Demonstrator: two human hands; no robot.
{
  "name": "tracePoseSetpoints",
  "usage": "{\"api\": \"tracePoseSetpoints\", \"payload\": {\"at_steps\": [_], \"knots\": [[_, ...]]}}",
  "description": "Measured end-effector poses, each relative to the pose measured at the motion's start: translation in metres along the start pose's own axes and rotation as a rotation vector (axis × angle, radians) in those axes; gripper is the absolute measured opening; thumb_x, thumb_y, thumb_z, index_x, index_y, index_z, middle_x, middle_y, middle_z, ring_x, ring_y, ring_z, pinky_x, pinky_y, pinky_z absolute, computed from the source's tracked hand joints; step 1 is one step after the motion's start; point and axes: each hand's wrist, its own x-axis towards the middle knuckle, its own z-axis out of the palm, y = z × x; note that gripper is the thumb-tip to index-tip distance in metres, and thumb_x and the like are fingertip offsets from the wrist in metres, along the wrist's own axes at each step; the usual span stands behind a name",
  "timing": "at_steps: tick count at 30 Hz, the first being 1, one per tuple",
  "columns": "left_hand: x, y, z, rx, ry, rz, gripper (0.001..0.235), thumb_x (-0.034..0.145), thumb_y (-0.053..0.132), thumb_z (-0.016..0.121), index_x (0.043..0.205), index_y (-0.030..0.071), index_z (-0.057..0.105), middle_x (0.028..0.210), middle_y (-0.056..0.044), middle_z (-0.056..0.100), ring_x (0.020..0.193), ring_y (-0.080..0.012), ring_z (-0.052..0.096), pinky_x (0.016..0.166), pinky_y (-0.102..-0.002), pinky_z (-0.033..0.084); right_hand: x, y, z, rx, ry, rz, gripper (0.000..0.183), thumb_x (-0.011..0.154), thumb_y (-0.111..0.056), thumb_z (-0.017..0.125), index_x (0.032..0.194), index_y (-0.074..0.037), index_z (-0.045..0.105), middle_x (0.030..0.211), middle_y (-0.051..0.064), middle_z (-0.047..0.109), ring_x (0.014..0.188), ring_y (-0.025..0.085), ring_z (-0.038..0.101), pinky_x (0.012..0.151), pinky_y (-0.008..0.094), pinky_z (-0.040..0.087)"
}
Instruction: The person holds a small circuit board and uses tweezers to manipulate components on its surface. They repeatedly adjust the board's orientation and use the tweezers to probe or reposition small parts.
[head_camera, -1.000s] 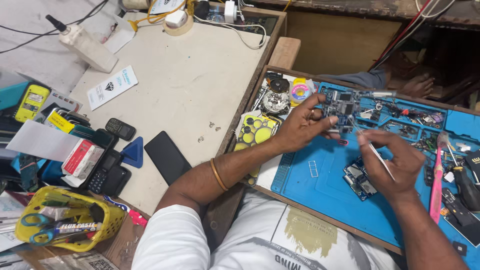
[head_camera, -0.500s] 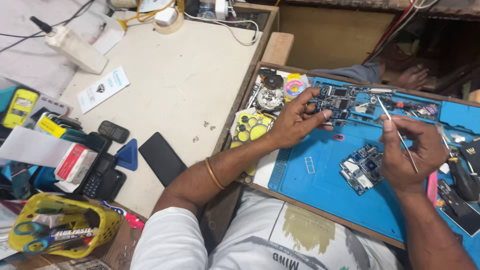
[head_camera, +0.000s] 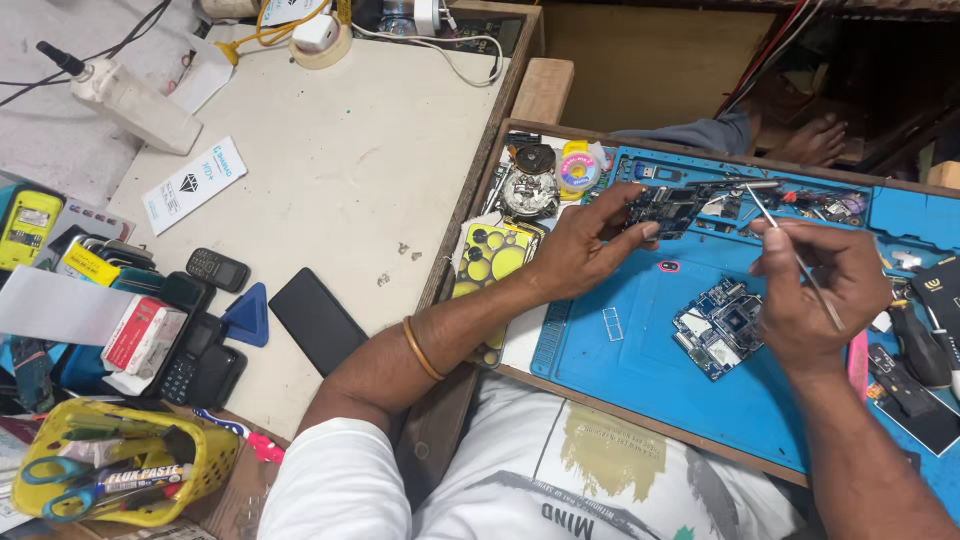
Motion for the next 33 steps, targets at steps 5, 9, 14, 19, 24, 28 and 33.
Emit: {"api": "tracePoseSetpoints", "payload": {"at_steps": [5, 9, 14, 19, 24, 28, 33], "knots": [[-0.001, -0.006, -0.001, 0.038, -0.013, 0.085, 0.034, 0.109, 0.014, 0.062, 0.140, 0.005, 0.052, 0.112, -0.013, 0.075, 0.104, -0.0179, 0.078, 0.090, -0.030, 0.064, 0.012, 0.012, -0.011, 0.156, 0.038, 0.069, 0.015, 0.117, -0.002, 0.065, 0.109, 0.002, 0.053, 0.105, 0.022, 0.072, 0.083, 0.017, 0.072, 0.070, 0.026, 0.059], [0.005, -0.011, -0.002, -0.083, 0.049, 0.023, 0.042, 0.105, 0.015, 0.063, 0.142, 0.005, 0.048, 0.101, -0.007, 0.076, 0.099, -0.0136, 0.077, 0.084, -0.027, 0.062, 0.012, 0.011, -0.014, 0.095, 0.046, 0.095, 0.015, 0.117, -0.004, 0.067, 0.109, 0.002, 0.055, 0.102, 0.022, 0.072, 0.082, 0.017, 0.071, 0.069, 0.027, 0.059], [0.006, -0.005, -0.010, 0.070, 0.042, 0.091, 0.036, 0.106, 0.016, 0.065, 0.139, 0.005, 0.055, 0.101, -0.007, 0.076, 0.095, -0.0115, 0.076, 0.083, -0.027, 0.061, 0.014, 0.012, -0.015, 0.235, 0.039, 0.137, 0.017, 0.117, -0.004, 0.068, 0.107, 0.001, 0.055, 0.101, 0.023, 0.073, 0.076, 0.017, 0.069, 0.068, 0.027, 0.056], [0.008, 0.004, -0.019, 0.235, 0.047, 0.126, 0.036, 0.105, 0.018, 0.067, 0.137, 0.004, 0.059, 0.100, -0.007, 0.076, 0.086, -0.0111, 0.073, 0.079, -0.027, 0.059, 0.013, 0.021, -0.017, 0.359, 0.036, 0.160, 0.015, 0.115, -0.003, 0.068, 0.108, 0.001, 0.056, 0.100, 0.022, 0.070, 0.078, 0.019, 0.070, 0.068, 0.028, 0.056], [0.011, -0.002, -0.022, 0.002, 0.024, -0.035, 0.043, 0.104, 0.015, 0.068, 0.141, 0.000, 0.049, 0.103, -0.006, 0.074, 0.093, -0.0106, 0.071, 0.082, -0.027, 0.061, 0.010, 0.029, -0.021, 0.434, 0.006, 0.164, 0.014, 0.116, 0.001, 0.066, 0.107, 0.000, 0.056, 0.104, 0.025, 0.073, 0.076, 0.019, 0.069, 0.071, 0.029, 0.056], [0.020, -0.013, -0.030, -0.382, -0.030, -0.118, 0.049, 0.099, 0.007, 0.066, 0.143, -0.001, 0.046, 0.112, -0.006, 0.069, 0.098, -0.0102, 0.067, 0.088, -0.028, 0.059, 0.010, 0.030, -0.021, 0.462, -0.020, 0.210, 0.013, 0.113, 0.002, 0.067, 0.104, 0.001, 0.058, 0.101, 0.023, 0.072, 0.083, 0.021, 0.072, 0.070, 0.029, 0.057], [0.024, -0.019, -0.038, -0.519, 0.008, -0.178, 0.046, 0.098, 0.003, 0.059, 0.143, -0.007, 0.053, 0.115, -0.009, 0.068, 0.098, -0.0109, 0.066, 0.089, -0.029, 0.058, 0.008, 0.026, -0.016, 0.464, -0.121, 0.266, 0.014, 0.111, -0.001, 0.071, 0.102, 0.003, 0.062, 0.096, 0.020, 0.072, 0.083, 0.020, 0.072, 0.066, 0.027, 0.056]]}}
